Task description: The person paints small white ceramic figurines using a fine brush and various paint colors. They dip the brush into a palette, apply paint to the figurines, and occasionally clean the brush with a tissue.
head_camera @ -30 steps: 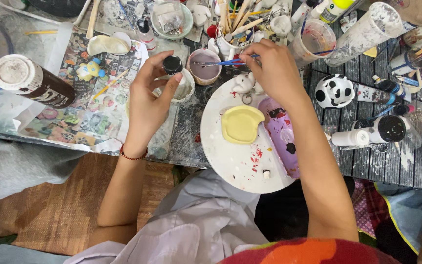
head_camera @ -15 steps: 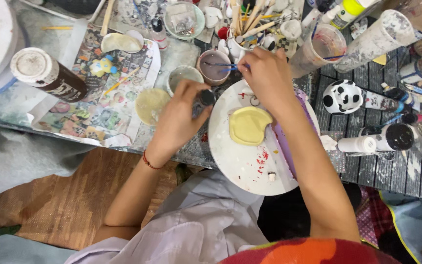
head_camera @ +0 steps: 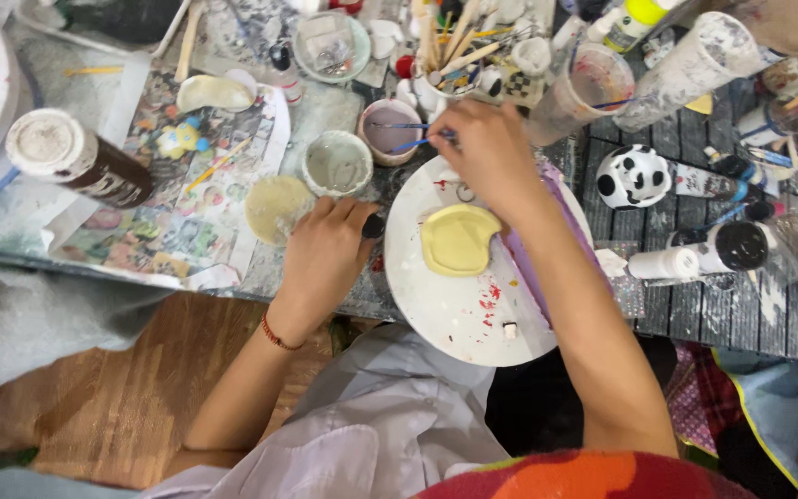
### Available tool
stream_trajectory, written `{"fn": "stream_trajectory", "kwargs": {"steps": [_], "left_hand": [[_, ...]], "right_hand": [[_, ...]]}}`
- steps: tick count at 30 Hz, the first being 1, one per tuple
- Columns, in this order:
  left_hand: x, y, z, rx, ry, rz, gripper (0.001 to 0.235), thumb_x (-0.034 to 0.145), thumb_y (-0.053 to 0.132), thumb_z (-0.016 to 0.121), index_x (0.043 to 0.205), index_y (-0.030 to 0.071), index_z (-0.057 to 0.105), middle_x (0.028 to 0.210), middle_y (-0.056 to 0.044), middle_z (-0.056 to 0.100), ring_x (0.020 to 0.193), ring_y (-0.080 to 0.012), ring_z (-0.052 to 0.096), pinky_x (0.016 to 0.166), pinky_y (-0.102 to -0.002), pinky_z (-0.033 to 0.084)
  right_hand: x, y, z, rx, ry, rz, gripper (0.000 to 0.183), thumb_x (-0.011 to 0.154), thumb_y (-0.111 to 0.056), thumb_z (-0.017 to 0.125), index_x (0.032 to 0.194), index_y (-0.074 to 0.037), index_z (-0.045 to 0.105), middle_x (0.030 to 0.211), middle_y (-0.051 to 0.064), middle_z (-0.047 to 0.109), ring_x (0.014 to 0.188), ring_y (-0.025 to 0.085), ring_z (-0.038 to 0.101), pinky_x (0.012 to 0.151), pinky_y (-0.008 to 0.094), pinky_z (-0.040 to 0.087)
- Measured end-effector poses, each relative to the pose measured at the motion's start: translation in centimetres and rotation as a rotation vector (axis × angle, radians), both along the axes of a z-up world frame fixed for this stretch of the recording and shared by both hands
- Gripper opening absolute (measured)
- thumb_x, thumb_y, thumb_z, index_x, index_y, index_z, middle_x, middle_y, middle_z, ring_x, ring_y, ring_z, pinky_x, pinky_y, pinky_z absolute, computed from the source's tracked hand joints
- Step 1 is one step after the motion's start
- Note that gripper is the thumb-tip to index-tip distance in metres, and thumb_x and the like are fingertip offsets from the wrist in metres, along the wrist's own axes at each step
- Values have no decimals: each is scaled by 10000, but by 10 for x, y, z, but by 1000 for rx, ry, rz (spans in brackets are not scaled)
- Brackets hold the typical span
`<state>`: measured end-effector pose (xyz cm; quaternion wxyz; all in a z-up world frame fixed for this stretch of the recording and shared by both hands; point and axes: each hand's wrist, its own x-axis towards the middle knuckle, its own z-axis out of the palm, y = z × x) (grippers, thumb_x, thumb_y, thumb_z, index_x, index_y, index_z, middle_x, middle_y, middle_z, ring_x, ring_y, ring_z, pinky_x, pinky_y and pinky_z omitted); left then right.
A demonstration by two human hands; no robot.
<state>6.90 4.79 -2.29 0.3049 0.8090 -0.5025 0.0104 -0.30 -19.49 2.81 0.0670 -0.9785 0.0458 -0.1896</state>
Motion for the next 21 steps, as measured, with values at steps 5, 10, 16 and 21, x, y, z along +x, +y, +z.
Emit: {"fn": "stream_trajectory", "kwargs": {"steps": [5,10,16,21], "left_hand": [[-1,-1,6,29,-35,18,407,740,110,805,1131,86,699,1034,-71,697,998,-301,639,815,-439,540],[-4,-6,7,33,-66,76,431,752,111,807,1167,86,693,1040,-76,703,986,-302,661,786,-447,541],[-7,-4,13,62,-80,115,449,791,223,819,1202,97,685,1018,-81,734,921,-302,703,750,-451,547],[-5,-6,41,358,-198,145,391,850,333,791,1144,104,675,873,-77,729,825,-269,716,687,-415,556]], "right_hand": [[-8,2,-2,105,46,-34,107,928,-191,755,1005,-118,739,933,52,683,974,260,635,886,428,351],[-19,1,6,53,-51,-14,151,917,-238,780,988,-117,725,945,18,725,949,254,616,902,448,334],[-66,-63,21,22,-325,-300,86,1008,-151,716,1092,-133,708,1105,20,747,990,219,661,923,424,393],[-107,-122,2,-137,-374,-604,426,942,-200,787,1232,16,561,984,135,665,873,339,639,717,487,428]]}}
